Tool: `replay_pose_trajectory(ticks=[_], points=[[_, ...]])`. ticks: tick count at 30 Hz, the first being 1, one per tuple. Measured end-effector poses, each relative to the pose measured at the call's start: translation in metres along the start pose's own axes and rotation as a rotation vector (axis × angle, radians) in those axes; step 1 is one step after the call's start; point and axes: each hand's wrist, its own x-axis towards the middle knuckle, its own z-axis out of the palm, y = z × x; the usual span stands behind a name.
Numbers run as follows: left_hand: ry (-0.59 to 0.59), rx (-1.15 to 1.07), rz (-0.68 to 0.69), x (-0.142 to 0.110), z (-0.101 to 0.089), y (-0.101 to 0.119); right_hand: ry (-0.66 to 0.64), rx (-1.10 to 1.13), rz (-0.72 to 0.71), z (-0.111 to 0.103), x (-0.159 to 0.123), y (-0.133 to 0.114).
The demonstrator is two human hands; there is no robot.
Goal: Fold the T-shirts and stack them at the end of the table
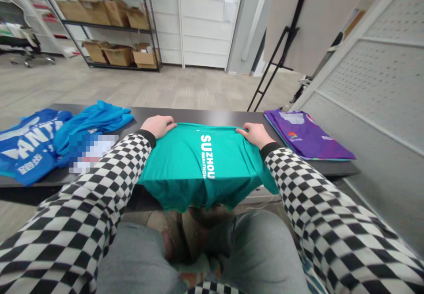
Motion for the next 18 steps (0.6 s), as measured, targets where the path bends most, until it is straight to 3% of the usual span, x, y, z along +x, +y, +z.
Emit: replay_pose_trajectory(ticks=[10, 18], points=[[0.012, 0.01, 0.01, 0.078, 0.013, -0.006, 0.047, 0.01, 0.07, 0.016, 0.073, 0.033], [-0.013, 0.044, 0.033, 0.108, 0.011, -0.014, 0.031, 0.074, 0.115, 0.024, 0.113, 0.047]])
